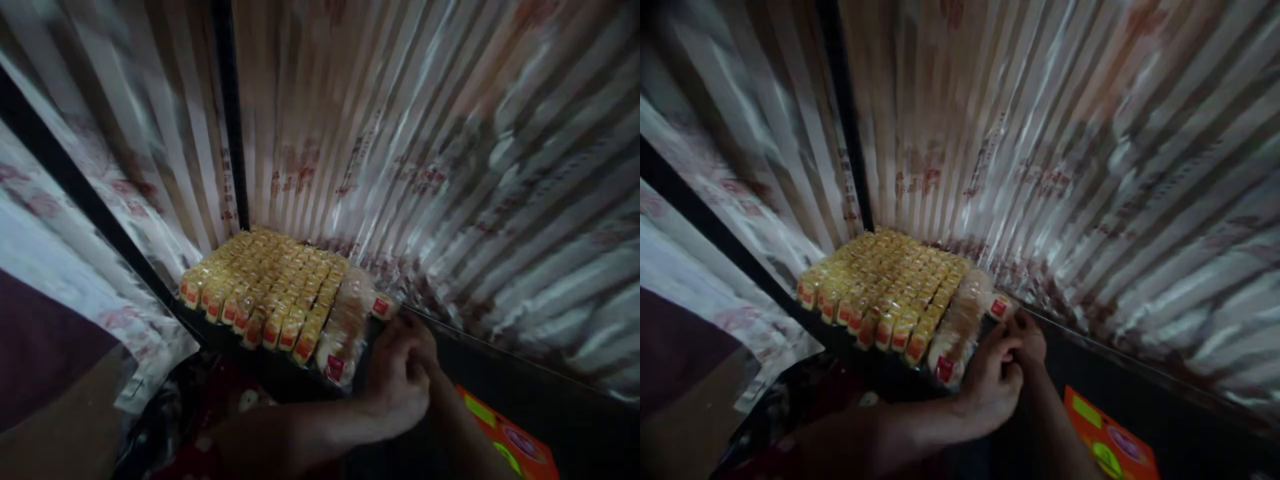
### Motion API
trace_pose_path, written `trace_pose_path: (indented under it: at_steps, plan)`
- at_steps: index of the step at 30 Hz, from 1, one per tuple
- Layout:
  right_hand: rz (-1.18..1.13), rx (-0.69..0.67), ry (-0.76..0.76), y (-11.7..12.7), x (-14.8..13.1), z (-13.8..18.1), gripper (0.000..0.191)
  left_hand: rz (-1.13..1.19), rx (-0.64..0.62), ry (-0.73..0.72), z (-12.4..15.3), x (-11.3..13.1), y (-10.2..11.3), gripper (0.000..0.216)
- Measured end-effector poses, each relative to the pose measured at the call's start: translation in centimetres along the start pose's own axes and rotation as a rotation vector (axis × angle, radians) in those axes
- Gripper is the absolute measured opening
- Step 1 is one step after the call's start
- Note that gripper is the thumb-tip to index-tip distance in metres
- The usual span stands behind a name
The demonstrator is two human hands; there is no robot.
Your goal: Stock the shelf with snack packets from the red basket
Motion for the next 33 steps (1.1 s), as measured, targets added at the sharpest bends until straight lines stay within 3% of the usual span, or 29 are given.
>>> trace_pose_path:
  at_steps: [1,3,6,8,11,16,19,26,30,33]
  plan:
    - [0.03,-0.033,-0.034,0.3,-0.5,0.1,0.03,-0.041,0.021,-0.037,1.9,1.1,1.4,0.041]
    - [0.064,-0.026,-0.071,1.2,-2.3,0.8,0.037,-0.345,0.045,-0.228,5.6,4.4,4.1,0.043]
    - [-0.029,0.099,0.062,2.4,-7.6,3.4,0.044,-0.689,0.021,-0.375,10.1,6.2,8.0,0.045]
    - [-0.167,0.091,0.186,1.7,-11.6,5.8,0.046,-0.869,0.024,-0.33,12.0,5.1,11.0,0.047]
    - [-0.301,-0.054,0.274,-1.4,-16.5,9.2,0.051,-1.112,0.046,-0.246,14.0,2.6,14.6,0.052]
    - [-0.258,-0.17,0.437,-6.6,-21.8,13.2,0.056,-1.386,0.105,-0.234,15.4,0.1,17.8,0.055]
    - [-0.174,-0.156,0.541,-8.8,-23.0,14.4,0.054,-1.455,0.181,-0.257,15.5,-0.2,19.2,0.054]
    - [-0.001,-0.083,0.619,-11.4,-23.6,15.1,0.049,-1.453,0.144,-0.304,14.6,-1.8,20.2,0.051]
    - [-0.07,-0.069,0.562,-10.6,-23.4,14.8,0.047,-1.421,0.113,-0.308,14.4,-2.0,20.4,0.052]
    - [-0.128,0.058,0.461,-8.3,-22.0,15.4,0.047,-1.403,0.117,-0.312,14.5,-1.5,20.4,0.055]
Point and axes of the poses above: each hand's wrist, its own z-axis away from the middle knuckle, its own y-axis out of the back of the hand, x = y × z, the point moved 10 cm from there along -z, towards the middle knuckle, and after that the axes turned 10 degrees about -x, right-handed, at the moved point
